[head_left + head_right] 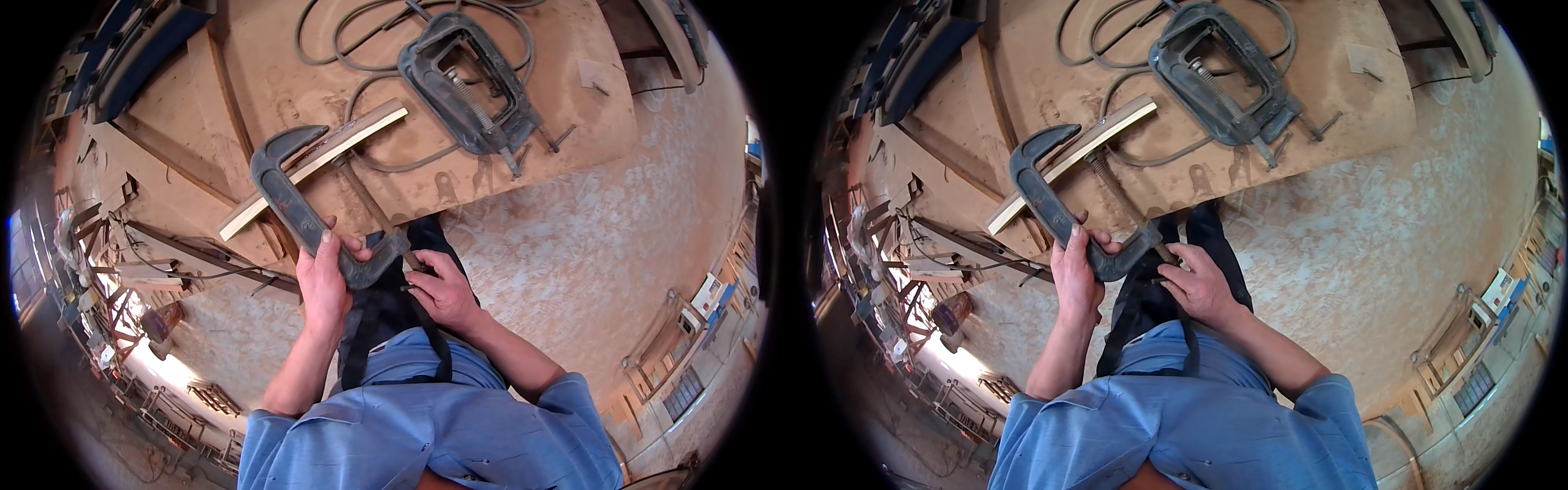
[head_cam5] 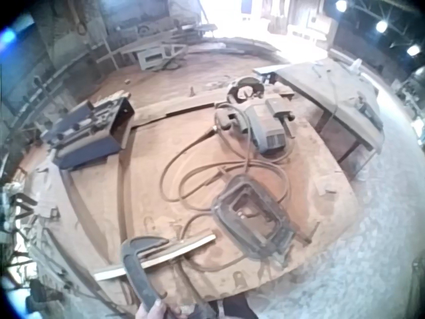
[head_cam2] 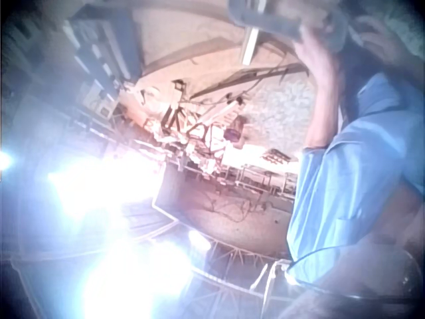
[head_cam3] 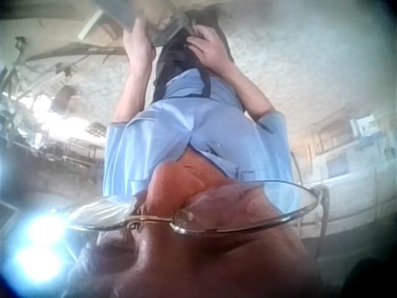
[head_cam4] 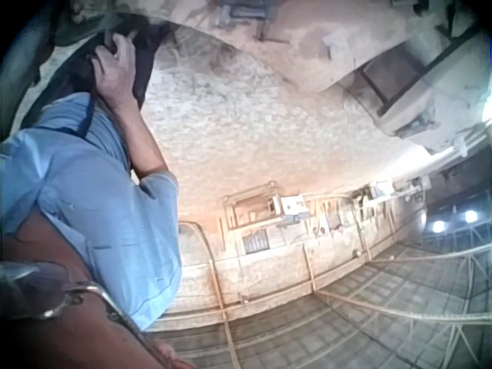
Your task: The person applies glue from a white bottle to thin wooden sticks using a small applicator, then presses the sticks onto a larger wooden piece. They repeat this process for additional sticks and finally secure the assembly with two C-clamps on a workbench.
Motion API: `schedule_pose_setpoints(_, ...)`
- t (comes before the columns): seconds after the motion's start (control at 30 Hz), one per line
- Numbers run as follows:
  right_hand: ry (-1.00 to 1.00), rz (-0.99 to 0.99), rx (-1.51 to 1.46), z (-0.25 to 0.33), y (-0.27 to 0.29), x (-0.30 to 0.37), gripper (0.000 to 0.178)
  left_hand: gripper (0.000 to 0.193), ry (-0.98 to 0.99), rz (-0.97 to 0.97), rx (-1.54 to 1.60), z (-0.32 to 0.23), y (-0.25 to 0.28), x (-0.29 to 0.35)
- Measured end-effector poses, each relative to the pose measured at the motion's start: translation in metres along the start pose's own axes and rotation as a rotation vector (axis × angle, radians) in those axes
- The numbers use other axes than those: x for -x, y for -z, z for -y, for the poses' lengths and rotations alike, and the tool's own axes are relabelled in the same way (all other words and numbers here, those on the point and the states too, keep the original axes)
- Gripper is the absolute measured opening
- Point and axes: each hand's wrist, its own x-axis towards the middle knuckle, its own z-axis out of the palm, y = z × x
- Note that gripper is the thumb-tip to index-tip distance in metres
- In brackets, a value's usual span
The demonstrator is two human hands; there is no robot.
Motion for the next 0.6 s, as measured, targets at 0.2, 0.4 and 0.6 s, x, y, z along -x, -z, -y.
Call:
schedule_pose_setpoints(0.2,-0.223,-0.037,-0.392,-0.003,-0.017,0.010,0.016,0.032,-0.019,0.019,0.034,0.003,0.016,-0.001)
schedule_pose_setpoints(0.4,-0.773,-0.134,-1.049,0.005,-0.026,-0.002,0.025,0.035,-0.011,0.016,0.057,0.003,0.024,0.000)
schedule_pose_setpoints(0.6,-1.086,0.107,-1.662,-0.033,-0.038,0.009,0.031,0.035,-0.013,0.061,0.073,0.003,0.031,0.000)
